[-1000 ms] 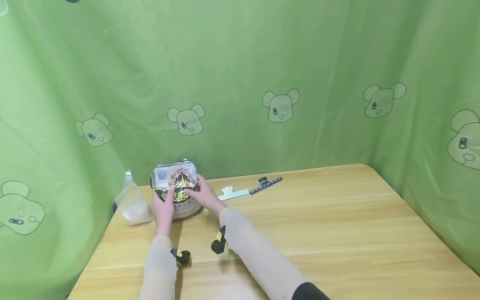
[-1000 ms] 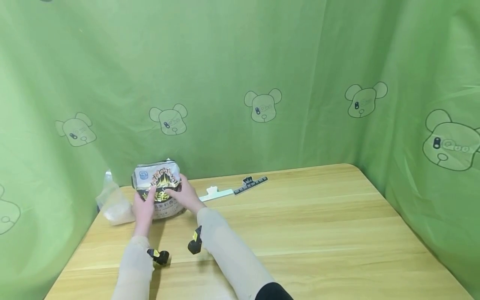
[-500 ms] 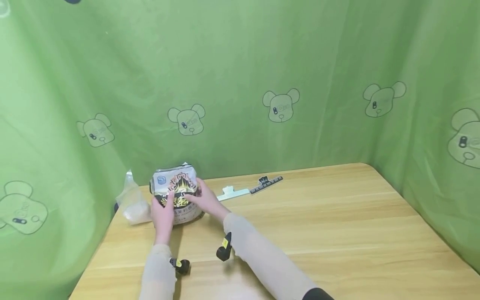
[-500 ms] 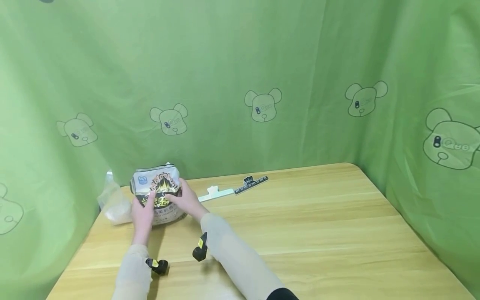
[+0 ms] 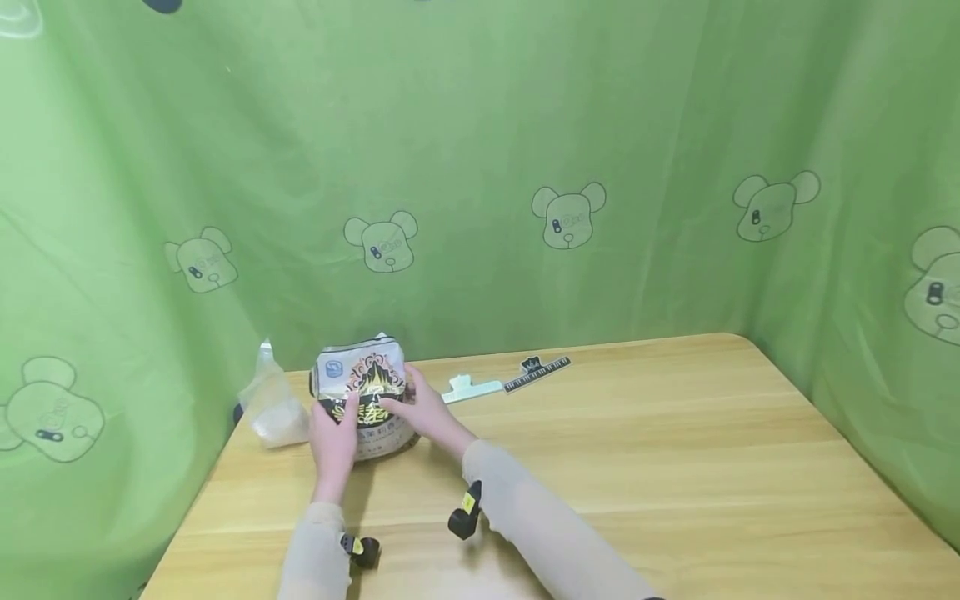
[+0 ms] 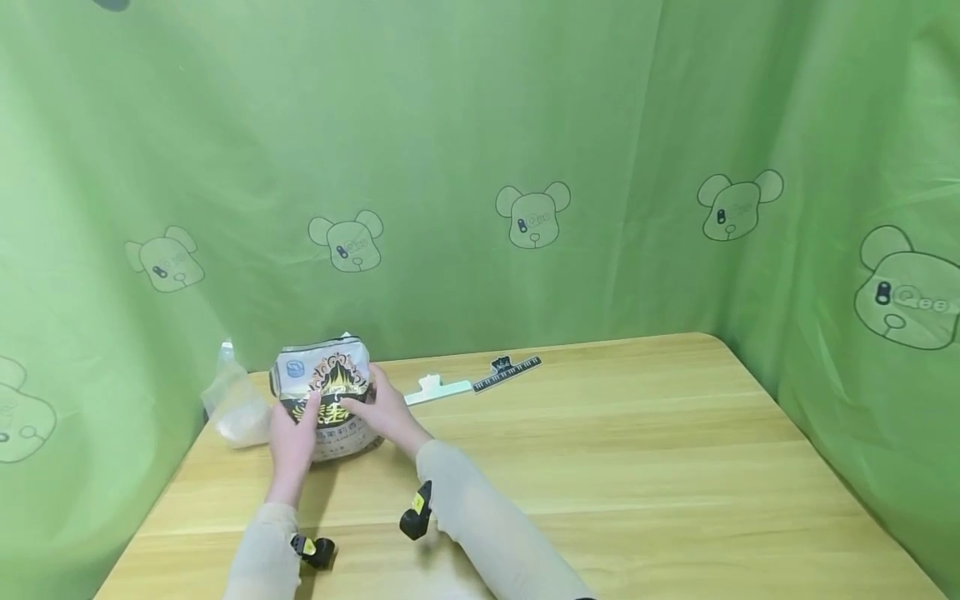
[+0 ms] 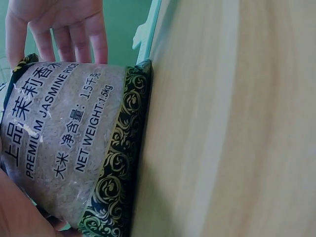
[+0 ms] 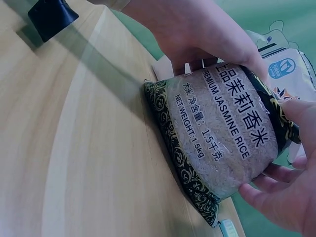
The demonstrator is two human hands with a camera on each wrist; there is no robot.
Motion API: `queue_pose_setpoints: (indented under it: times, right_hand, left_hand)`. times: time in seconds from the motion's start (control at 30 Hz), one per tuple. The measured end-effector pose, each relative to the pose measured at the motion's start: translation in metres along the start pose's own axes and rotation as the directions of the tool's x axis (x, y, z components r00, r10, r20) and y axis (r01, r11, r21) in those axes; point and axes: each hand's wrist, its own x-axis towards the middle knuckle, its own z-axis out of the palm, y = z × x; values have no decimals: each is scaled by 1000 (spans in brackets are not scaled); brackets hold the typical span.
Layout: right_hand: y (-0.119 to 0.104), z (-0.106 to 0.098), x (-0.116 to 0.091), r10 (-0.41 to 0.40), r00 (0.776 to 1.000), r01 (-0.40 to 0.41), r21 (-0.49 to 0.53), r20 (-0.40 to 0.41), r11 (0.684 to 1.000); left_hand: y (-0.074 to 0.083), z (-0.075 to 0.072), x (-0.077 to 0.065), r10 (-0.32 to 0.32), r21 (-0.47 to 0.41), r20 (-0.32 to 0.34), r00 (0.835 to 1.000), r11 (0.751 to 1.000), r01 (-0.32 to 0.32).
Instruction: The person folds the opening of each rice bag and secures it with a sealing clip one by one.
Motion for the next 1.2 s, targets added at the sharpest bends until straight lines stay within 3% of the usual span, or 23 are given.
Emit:
queue_pose_setpoints:
  times: [0.33,0.63,0.97,1.2]
  right_hand:
    - [5,-9,-10,-20,1000,20,-5,-19,1000]
    - [9,-25,-21,-34,999,34,-4,-36,999]
    - [11,-43,-33,-32,999,31,-12,-44,999]
    - [20,-57,-38,-13,998,11,-37,-69,999]
  left_hand:
    - [4,-5,-8,-20,56,64,998,998,17]
    - [4,-9,-17,-9,134,147,989,991,-11]
    - [2,-2,-21,-13,122,218,976,992,-14]
    - [9,6,-28,22,97,262,965,994,-50]
